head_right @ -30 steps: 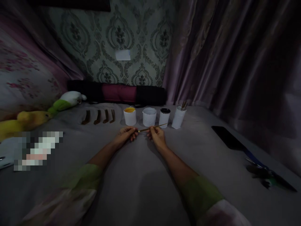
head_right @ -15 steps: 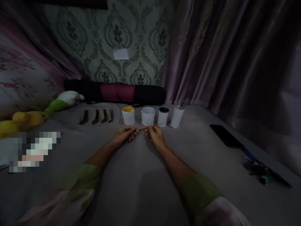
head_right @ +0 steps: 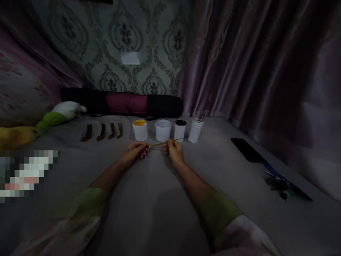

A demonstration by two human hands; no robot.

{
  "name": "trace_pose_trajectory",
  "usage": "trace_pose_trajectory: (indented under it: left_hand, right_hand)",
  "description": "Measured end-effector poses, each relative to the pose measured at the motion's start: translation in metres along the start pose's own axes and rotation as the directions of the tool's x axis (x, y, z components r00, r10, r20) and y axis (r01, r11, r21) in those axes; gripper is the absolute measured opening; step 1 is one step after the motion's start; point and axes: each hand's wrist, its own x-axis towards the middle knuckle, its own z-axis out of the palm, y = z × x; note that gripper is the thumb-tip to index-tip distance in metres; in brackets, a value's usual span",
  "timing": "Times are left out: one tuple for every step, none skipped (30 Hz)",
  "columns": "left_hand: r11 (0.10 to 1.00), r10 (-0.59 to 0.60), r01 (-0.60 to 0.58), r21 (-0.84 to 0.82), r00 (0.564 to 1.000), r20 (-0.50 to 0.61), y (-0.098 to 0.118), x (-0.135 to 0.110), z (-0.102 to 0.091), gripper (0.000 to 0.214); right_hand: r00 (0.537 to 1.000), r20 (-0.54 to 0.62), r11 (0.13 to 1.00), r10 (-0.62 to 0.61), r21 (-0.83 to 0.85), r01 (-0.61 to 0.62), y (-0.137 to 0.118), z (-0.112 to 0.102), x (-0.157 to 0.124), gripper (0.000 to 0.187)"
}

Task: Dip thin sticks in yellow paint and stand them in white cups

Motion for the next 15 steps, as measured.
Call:
trace_pose_trajectory:
  left_hand:
    - [1.000,0.003,-0.003,-0.003,1.000,0.001,-0.001,0.000,0.000,0.019]
    - [1.000,0.002,-0.002,-0.006,1.000,0.000,-0.001,0.001,-0.001,0.019]
    - [1.000,0.000,0.000,-0.007,1.000,-0.005,-0.002,0.001,-0.001,0.019]
    - [1.000,-0.003,0.003,-0.006,1.000,-0.010,-0.003,0.002,-0.001,0.018]
    - [1.000,-0.005,0.005,-0.004,1.000,-0.016,-0.003,0.002,-0.001,0.018]
    - [1.000,-0.006,0.006,-0.003,1.000,-0.022,-0.003,0.002,-0.001,0.018]
    - [1.000,-0.006,0.006,-0.003,1.000,-0.026,-0.003,0.002,-0.001,0.017]
    - [1.000,-0.006,0.006,-0.004,1.000,-0.029,-0.003,0.002,-0.001,0.017]
    - [1.000,-0.004,0.004,-0.008,0.999,-0.033,-0.003,0.002,-0.001,0.017]
    - [1.000,-0.005,0.005,-0.011,0.999,-0.036,-0.002,0.002,-0.001,0.017]
    - [1.000,-0.006,0.005,-0.014,0.999,-0.037,-0.002,0.002,-0.001,0.018]
    - [1.000,-0.008,0.007,-0.016,0.999,-0.037,-0.002,0.002,-0.001,0.018]
    - [1.000,-0.010,0.010,-0.019,0.999,-0.036,-0.002,0.002,0.000,0.018]
    - [1.000,-0.012,0.011,-0.021,0.999,-0.034,-0.002,0.002,0.000,0.018]
    - [1.000,-0.012,0.012,-0.023,0.999,-0.034,-0.002,0.002,0.000,0.018]
  right_hand:
    - [1.000,-0.020,1.000,-0.001,0.004,0.001,0.000,0.000,0.000,0.030]
    - [0.999,-0.040,1.000,-0.005,0.009,0.005,-0.001,-0.001,0.001,0.029]
    - [0.998,-0.059,1.000,-0.012,0.014,0.012,-0.001,-0.001,0.001,0.028]
    - [0.997,-0.078,1.000,-0.021,0.021,0.023,-0.002,-0.001,0.002,0.027]
    - [0.995,-0.100,0.999,-0.031,0.028,0.034,-0.002,-0.002,0.002,0.026]
    - [0.992,-0.121,0.998,-0.040,0.036,0.045,-0.002,-0.003,0.003,0.026]
    - [0.989,-0.141,0.998,-0.049,0.043,0.055,-0.003,-0.003,0.003,0.026]
    - [0.986,-0.156,0.997,-0.057,0.049,0.066,-0.003,-0.004,0.004,0.026]
    - [0.983,-0.173,0.996,-0.066,0.053,0.076,-0.003,-0.005,0.005,0.027]
    - [0.979,-0.190,0.995,-0.075,0.054,0.087,-0.003,-0.006,0.006,0.027]
    - [0.974,-0.207,0.994,-0.088,0.052,0.101,-0.003,-0.007,0.007,0.027]
    - [0.969,-0.224,0.992,-0.105,0.047,0.118,-0.003,-0.008,0.007,0.027]
    - [0.963,-0.239,0.989,-0.124,0.042,0.138,-0.003,-0.009,0.008,0.027]
    - [0.957,-0.253,0.987,-0.144,0.038,0.158,-0.003,-0.010,0.009,0.027]
    - [0.951,-0.264,0.984,-0.161,0.034,0.176,-0.004,-0.011,0.009,0.027]
